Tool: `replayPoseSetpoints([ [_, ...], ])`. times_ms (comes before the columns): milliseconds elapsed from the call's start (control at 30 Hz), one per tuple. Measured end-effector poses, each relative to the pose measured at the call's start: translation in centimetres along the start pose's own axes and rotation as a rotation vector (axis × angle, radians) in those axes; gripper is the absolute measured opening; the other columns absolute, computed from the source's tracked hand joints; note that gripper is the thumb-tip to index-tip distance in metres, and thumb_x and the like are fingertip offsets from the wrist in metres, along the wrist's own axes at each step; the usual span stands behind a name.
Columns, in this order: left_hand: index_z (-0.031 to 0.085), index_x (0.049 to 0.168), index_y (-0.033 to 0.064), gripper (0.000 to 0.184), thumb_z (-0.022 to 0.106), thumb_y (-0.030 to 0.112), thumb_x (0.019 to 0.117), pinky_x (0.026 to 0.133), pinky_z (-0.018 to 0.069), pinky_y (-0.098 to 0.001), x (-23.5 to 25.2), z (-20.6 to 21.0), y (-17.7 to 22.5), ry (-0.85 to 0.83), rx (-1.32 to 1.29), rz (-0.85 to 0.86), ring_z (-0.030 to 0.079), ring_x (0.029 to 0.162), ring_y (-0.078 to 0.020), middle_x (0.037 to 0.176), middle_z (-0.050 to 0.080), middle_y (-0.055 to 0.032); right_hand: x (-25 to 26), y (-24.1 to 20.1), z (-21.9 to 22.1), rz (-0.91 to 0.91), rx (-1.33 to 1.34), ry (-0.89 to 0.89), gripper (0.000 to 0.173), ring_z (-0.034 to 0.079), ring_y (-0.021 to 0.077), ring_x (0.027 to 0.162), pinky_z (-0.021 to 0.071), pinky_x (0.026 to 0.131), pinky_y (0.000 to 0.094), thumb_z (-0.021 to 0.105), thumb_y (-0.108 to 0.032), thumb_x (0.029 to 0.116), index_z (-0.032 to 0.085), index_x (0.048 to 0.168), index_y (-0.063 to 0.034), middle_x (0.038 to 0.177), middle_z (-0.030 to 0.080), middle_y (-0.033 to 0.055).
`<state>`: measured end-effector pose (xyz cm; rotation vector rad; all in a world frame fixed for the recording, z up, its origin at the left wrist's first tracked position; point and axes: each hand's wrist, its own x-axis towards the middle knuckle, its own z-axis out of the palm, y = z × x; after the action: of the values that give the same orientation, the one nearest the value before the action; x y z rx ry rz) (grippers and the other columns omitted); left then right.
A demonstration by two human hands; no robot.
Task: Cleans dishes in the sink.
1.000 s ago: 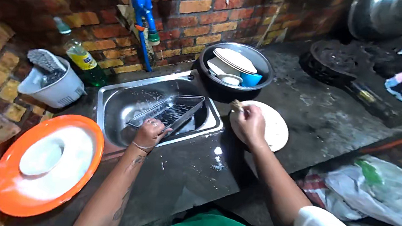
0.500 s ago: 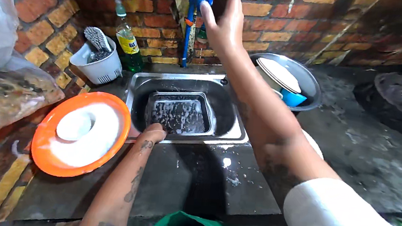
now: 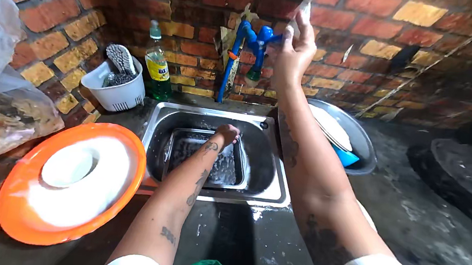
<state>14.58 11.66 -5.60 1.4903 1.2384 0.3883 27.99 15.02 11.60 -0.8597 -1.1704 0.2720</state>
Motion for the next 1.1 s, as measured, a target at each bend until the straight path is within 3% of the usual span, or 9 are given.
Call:
replayPoseSetpoints([
  [100,0.059,0.136,0.0031,0.037,0.047,0.026,0.1097,0.087,0.0548,-0.0368,2.0,0.2,3.5,0.064,-0.240,-0.029,0.068,0.098,-0.0195,0.119,0.068,-0.0147,0.3,0.6,-0.5,0.249,0.278,0.081,0.036,0.072,0.0199,0.079,0.0643,0.072,0.0344,0.054,-0.017,0.1082,0.051,0.138,0.0028,0.103,0.069,0.0139],
  [267,0.059,0.121,-0.0019,0.030,0.043,0.021,0.1110,0.077,0.0550,-0.0313,3.3,-0.4,5.9,0.231,-0.743,0.066,0.064,0.084,-0.0164,0.099,0.066,-0.0124,-4.4,3.9,-0.4,0.666,0.465,-0.084,0.061,0.065,0.0126,0.101,0.0557,0.089,0.0333,0.023,-0.054,0.1107,0.045,0.140,-0.0052,0.116,0.064,0.0050],
  [467,0.058,0.099,0.0153,0.030,0.036,0.032,0.1112,0.064,0.0503,-0.0246,3.3,-0.8,2.9,0.216,-1.130,0.271,0.057,0.069,-0.0064,0.077,0.057,0.0032,-12.3,7.7,2.9,1.122,1.001,0.223,0.019,0.064,0.0083,0.069,0.0574,0.064,0.0215,0.040,-0.026,0.1110,0.053,0.105,-0.0138,0.082,0.060,0.0003],
  [633,0.051,0.082,0.0198,0.035,0.035,0.033,0.1104,0.056,0.0471,-0.0193,3.7,0.1,-0.3,0.233,-1.344,0.188,0.052,0.057,-0.0028,0.065,0.050,0.0076,-13.6,10.7,3.9,1.309,0.736,0.043,0.051,0.037,0.0024,0.036,0.0342,0.036,0.0172,0.035,-0.047,0.1109,0.041,0.069,-0.0180,0.048,0.038,-0.0068],
  [733,0.054,0.088,0.0152,0.040,0.035,0.044,0.1087,0.056,0.0470,-0.0301,3.6,0.8,-0.6,0.232,-1.208,-0.095,0.052,0.059,-0.0120,0.068,0.052,-0.0001,-13.2,12.0,3.6,1.188,0.081,-0.183,0.046,0.042,0.0094,0.047,0.0388,0.045,0.0255,0.039,-0.045,0.1107,0.048,0.081,-0.0105,0.059,0.042,0.0006],
  [800,0.059,0.112,0.0085,0.043,0.033,0.042,0.1108,0.067,0.0512,-0.0336,2.5,1.0,-0.1,0.149,-1.097,-0.179,0.058,0.073,-0.0164,0.087,0.060,-0.0063,-11.9,10.5,2.9,0.974,-0.424,-0.487,0.049,0.063,0.0289,0.107,0.0505,0.094,0.0455,0.039,-0.036,0.1127,0.062,0.122,0.0065,0.113,0.064,0.0231],
  [867,0.055,0.112,0.0069,0.029,0.032,0.025,0.1125,0.061,0.0467,-0.0242,1.5,1.0,1.3,0.131,-0.870,-0.119,0.052,0.068,-0.0093,0.085,0.055,-0.0021,-10.4,8.7,2.6,0.727,-0.843,-0.830,0.044,0.053,0.0425,0.135,0.0404,0.112,0.0590,0.041,-0.024,0.1114,0.062,0.129,0.0097,0.138,0.059,0.0304],
  [1000,0.063,0.125,-0.0032,0.030,0.054,0.020,0.1070,0.084,0.0528,-0.0340,3.4,-1.4,1.4,0.139,-0.210,0.008,0.062,0.090,-0.0170,0.111,0.066,-0.0142,-8.4,7.3,1.8,0.682,-0.857,-0.834,0.032,0.061,0.0394,0.122,0.0473,0.105,0.0577,0.062,-0.010,0.0983,0.066,0.126,0.0050,0.129,0.064,0.0270],
  [1100,0.067,0.120,0.0016,0.039,0.051,0.035,0.1086,0.095,0.0505,-0.0483,3.1,-3.4,-0.8,0.296,-0.031,0.001,0.065,0.106,-0.0267,0.115,0.068,-0.0167,-7.6,7.2,1.4,0.936,-0.654,-0.643,0.028,0.072,0.0210,0.071,0.0630,0.069,0.0381,0.064,-0.008,0.0962,0.063,0.123,0.0007,0.090,0.072,0.0138],
])
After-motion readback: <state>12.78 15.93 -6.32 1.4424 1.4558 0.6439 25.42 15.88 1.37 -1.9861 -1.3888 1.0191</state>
